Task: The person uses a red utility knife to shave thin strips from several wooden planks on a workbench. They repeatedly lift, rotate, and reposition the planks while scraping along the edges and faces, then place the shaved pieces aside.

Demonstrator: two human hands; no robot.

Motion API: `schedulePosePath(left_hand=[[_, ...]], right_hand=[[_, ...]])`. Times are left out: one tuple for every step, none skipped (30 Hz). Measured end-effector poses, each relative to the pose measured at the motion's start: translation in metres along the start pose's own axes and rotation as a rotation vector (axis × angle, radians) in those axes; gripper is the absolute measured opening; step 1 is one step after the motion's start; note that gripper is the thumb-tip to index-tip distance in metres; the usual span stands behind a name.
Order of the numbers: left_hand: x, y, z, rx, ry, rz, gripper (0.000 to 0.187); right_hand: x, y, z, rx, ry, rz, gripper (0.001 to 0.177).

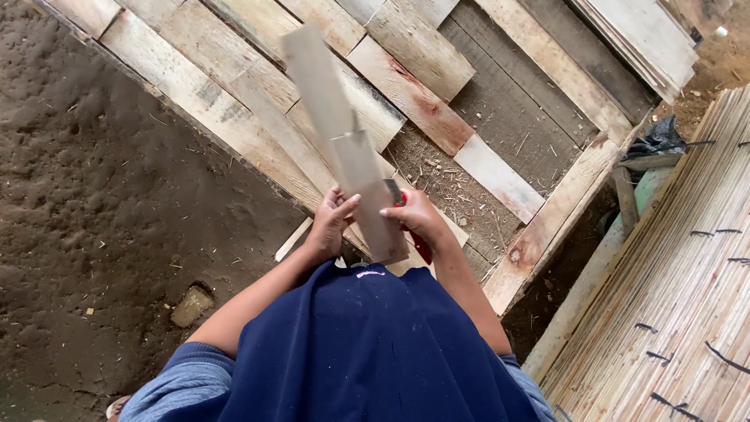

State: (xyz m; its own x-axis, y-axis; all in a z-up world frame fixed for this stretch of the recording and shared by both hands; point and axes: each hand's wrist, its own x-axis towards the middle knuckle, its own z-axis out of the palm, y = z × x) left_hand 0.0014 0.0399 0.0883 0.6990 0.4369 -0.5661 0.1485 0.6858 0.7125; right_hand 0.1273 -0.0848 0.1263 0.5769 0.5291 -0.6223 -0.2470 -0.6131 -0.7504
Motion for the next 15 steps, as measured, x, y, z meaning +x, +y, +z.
schedulePosePath(left_hand=[[0.014, -0.018, -0.015, 0.001, -0.002, -0.001, 0.057], [0.029, -0.036, -0.030, -0.066, 0.083, 0.007, 0.046], [0.044, -0.054, -0.044, -0.133, 0.167, 0.018, 0.035], [0.052, -0.062, -0.057, -0.132, 0.165, 0.019, 0.035], [0.060, -0.071, -0.071, -0.179, 0.237, 0.048, 0.034], [0.067, -0.080, -0.084, -0.225, 0.310, 0.078, 0.034], [0.087, -0.102, -0.106, -0.224, 0.307, 0.080, 0.034], [0.107, -0.124, -0.127, -0.224, 0.346, 0.115, 0.031], [0.126, -0.147, -0.148, -0.224, 0.385, 0.149, 0.028], [0.122, -0.143, -0.145, -0.225, 0.384, 0.149, 0.028], [0.118, -0.138, -0.143, -0.239, 0.389, 0.132, 0.027], [0.113, -0.133, -0.141, -0.253, 0.393, 0.116, 0.026], [0.105, -0.123, -0.135, -0.251, 0.393, 0.115, 0.026], [0.097, -0.114, -0.128, -0.245, 0.393, 0.110, 0.026], [0.089, -0.104, -0.121, -0.238, 0.390, 0.104, 0.026]], right_hand=[[-0.002, -0.001, 0.004, 0.001, 0.002, 0.001, 0.033], [-0.005, -0.002, 0.008, 0.084, 0.007, -0.054, 0.031], [-0.007, -0.004, 0.012, 0.166, 0.011, -0.110, 0.031], [0.005, 0.015, 0.013, 0.167, 0.013, -0.112, 0.031], [0.016, 0.034, 0.015, 0.065, 0.083, -0.101, 0.025], [0.027, 0.052, 0.017, -0.036, 0.153, -0.090, 0.020], [0.027, 0.056, 0.025, -0.035, 0.156, -0.092, 0.020], [0.027, 0.060, 0.033, -0.295, 0.135, -0.104, 0.031], [0.026, 0.064, 0.041, -0.556, 0.111, -0.113, 0.042], [0.022, 0.057, 0.045, -0.556, 0.113, -0.113, 0.042], [0.019, 0.049, 0.051, -0.651, 0.106, -0.095, 0.048], [0.016, 0.041, 0.056, -0.746, 0.100, -0.078, 0.056], [0.018, 0.045, 0.060, -0.744, 0.100, -0.077, 0.056], [0.020, 0.050, 0.065, -0.780, 0.132, -0.103, 0.055], [0.022, 0.054, 0.068, -0.815, 0.166, -0.127, 0.056]])
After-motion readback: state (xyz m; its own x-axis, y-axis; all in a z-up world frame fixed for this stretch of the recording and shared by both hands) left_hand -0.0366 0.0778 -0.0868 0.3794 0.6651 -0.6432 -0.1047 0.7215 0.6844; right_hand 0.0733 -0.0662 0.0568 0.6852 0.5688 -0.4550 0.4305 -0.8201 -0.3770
